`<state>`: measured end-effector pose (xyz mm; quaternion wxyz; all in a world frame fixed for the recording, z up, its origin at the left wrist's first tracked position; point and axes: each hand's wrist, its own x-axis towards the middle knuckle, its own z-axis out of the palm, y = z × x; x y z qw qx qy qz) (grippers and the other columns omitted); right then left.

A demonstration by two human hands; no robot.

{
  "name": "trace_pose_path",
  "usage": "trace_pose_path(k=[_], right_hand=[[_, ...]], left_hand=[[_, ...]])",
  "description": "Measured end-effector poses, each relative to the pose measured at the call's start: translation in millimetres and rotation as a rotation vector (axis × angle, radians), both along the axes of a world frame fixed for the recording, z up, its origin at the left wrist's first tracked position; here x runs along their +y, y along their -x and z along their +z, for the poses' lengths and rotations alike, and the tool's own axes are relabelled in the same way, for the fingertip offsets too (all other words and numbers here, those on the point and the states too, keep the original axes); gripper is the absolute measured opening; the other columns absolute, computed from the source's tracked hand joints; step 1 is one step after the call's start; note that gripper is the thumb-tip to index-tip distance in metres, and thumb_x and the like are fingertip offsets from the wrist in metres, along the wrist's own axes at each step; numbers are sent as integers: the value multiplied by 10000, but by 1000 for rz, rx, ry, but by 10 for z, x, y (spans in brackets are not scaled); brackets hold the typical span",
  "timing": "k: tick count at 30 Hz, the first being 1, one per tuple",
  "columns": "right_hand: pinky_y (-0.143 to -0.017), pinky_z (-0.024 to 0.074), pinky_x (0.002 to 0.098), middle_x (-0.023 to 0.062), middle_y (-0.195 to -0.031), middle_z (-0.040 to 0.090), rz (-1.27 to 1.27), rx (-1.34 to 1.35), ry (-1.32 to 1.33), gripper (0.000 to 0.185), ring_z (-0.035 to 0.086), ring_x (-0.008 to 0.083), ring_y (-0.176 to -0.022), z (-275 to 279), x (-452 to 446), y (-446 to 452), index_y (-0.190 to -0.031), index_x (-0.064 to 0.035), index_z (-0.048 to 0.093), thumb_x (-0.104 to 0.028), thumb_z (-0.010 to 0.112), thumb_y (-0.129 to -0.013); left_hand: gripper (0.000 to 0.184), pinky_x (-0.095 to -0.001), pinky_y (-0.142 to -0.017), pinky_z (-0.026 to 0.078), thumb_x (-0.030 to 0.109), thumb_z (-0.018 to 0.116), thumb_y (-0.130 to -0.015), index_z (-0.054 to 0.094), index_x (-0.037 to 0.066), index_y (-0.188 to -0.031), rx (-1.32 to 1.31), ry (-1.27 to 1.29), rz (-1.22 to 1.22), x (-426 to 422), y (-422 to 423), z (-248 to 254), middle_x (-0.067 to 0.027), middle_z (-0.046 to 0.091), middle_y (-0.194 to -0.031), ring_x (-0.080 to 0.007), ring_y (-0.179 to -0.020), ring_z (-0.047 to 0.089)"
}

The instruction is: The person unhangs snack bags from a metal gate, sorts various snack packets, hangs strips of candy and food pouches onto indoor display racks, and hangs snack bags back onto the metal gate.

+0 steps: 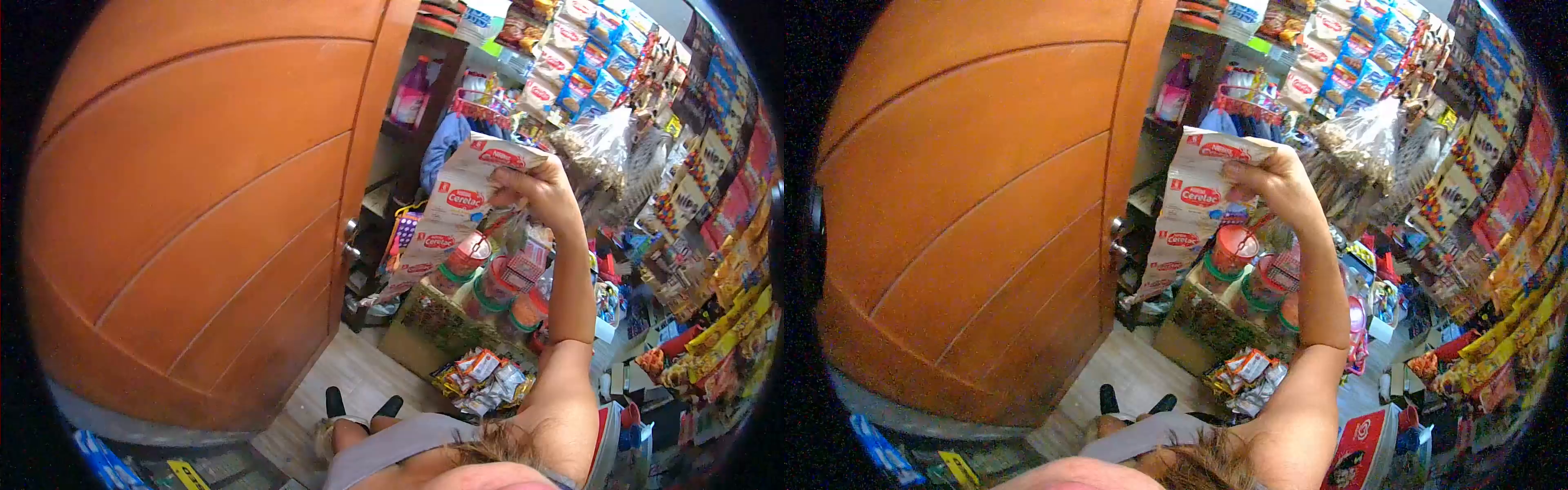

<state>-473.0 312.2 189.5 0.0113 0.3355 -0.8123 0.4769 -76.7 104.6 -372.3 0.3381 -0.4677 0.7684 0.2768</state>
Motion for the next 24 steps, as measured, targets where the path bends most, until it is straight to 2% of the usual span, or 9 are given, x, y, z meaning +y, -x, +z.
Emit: trace_pose_path(k=[3,6,12,13,15,18,21,23,24], right_hand=[[-602,526,235,31,-883,652,-69,96,157,223,598,94,-685,304,-163,-44,-1061,-15,622,-62,620,-842],[-607,527,242,39,-885,649,-81,162,226,271,602,102,-680,595,-253,6,-1086,-7,620,-44,616,-818],[-567,501,258,54,-801,662,-231,328,168,216,627,121,-622,1325,-351,243,-988,-12,662,-95,638,-789],[-634,514,283,69,-825,680,-213,313,201,235,647,140,-701,1468,-352,261,-1009,-18,659,-72,630,-782],[-677,544,304,90,-852,681,-179,395,184,212,674,179,-706,1749,-174,450,-995,-16,656,-150,639,-832],[-735,509,277,83,-870,687,-285,696,189,227,668,186,-792,2055,-56,489,-1026,-7,656,-141,616,-848],[-884,459,361,113,-999,668,-327,1480,56,409,619,264,-978,2002,-7,311,-1056,-88,667,25,600,-669],[-971,400,417,165,-1117,612,-314,1301,-4,469,528,330,-1135,1544,151,331,-1063,-102,665,72,575,-636],[-992,379,434,208,-1185,560,-290,1263,-74,476,492,368,-1170,1303,185,285,-1083,-105,658,60,590,-641]], left_hand=[[698,-446,-1046,269,87,683,-678,378,-15,-1297,152,-108,-47,-267,116,23,-205,229,-1448,-379,-1333,220],[616,-413,-1049,298,54,666,-716,416,-30,-1272,694,-122,-107,-532,669,304,-213,266,-1436,-370,-1326,262],[827,-412,-1079,237,163,767,-677,298,14,-1341,2033,-265,-479,-314,3618,3192,-214,264,-1434,-342,-1338,253],[890,-400,-1038,309,179,786,-664,253,22,-1360,2034,-152,-556,-211,3789,3731,-205,302,-1417,-325,-1297,342],[767,-357,-952,402,181,773,-692,360,8,-1315,1970,-746,-503,87,4217,4297,-181,486,-1288,-262,-1155,513],[355,-283,-813,468,144,674,-808,577,-18,-1109,1856,-1019,-564,472,4691,4966,-89,673,-978,-130,-920,615],[235,-314,-776,509,95,551,-881,566,-13,-1089,1540,-1630,-209,699,4711,5769,-105,659,-973,-183,-881,640],[266,-329,-760,533,147,492,-911,545,-4,-1124,1499,-1819,-126,839,4760,6227,-116,639,-1031,-215,-923,634],[290,-337,-776,531,160,469,-919,531,-3,-1151,1755,-1702,-376,858,4829,6318,-119,634,-1044,-223,-924,634]])
